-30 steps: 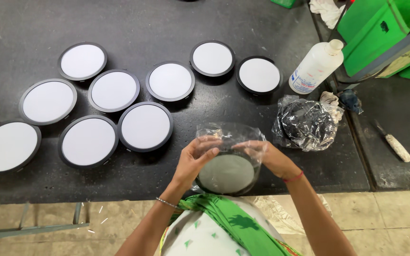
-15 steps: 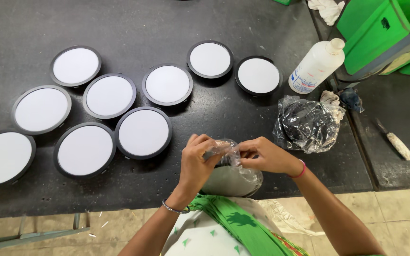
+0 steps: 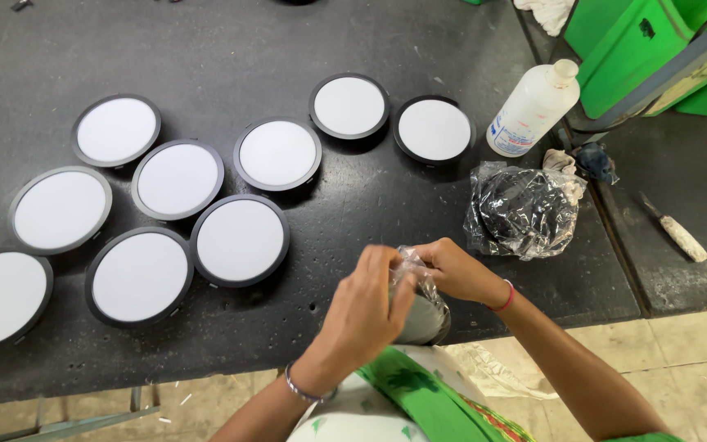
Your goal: The person wipes the surface of a round LED light with a cloth, then wraps it in a plastic bag. The person repeats this process for several LED lights, placing the wrapped units on the table.
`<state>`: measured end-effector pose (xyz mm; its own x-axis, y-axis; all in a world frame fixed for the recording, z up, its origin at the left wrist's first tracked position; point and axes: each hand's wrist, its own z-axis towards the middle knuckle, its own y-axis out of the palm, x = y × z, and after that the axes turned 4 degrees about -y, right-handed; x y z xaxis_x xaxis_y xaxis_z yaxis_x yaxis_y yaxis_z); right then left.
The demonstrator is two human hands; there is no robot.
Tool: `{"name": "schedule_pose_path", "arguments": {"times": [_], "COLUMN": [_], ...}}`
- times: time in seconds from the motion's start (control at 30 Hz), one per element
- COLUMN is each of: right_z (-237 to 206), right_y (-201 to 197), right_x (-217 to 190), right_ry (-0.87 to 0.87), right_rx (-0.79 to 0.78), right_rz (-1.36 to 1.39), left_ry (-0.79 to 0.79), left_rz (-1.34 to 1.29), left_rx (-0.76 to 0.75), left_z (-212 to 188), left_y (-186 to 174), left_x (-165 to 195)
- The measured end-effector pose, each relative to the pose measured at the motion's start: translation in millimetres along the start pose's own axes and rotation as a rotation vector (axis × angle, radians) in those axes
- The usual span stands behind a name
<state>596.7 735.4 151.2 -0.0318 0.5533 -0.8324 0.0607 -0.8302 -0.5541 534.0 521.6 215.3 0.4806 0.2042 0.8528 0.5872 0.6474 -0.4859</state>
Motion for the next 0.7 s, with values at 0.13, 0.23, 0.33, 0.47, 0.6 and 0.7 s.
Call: {"name": "schedule_pose_path", "arguments": {"times": [0.13,0.23,0.33,0.47,0.6,0.7], "right_z": [-1,-2,-4,-5,-1,-1], "right_y": [1,1,2,2,1,-1], "right_x": [3,4,4,2,-1,-6], "right_ry": [-0.030,-0.083,0.028,0.084,-0.115,0.066], "right_rx": [-0.008,-0.022,-0.012,-0.050,-0.023,-0.059], "right_rz": [0.001,-0.013,0.016,0.134,0.100,0.040], "left_ry": [0.215,0.144,0.078,0.059,0.377,0.354], "left_rz": [0.087,0.139,0.077,-0.111,0.043,0.125], "left_rx": [0.103,0.120,0.037,-0.070,-0.030,-0.085], "left_z": [-7,2,8,16,27,27], "left_y": [14,24,17,1,-7,-9], "left_x": [10,-1,-20,-33,-37,-43]}}
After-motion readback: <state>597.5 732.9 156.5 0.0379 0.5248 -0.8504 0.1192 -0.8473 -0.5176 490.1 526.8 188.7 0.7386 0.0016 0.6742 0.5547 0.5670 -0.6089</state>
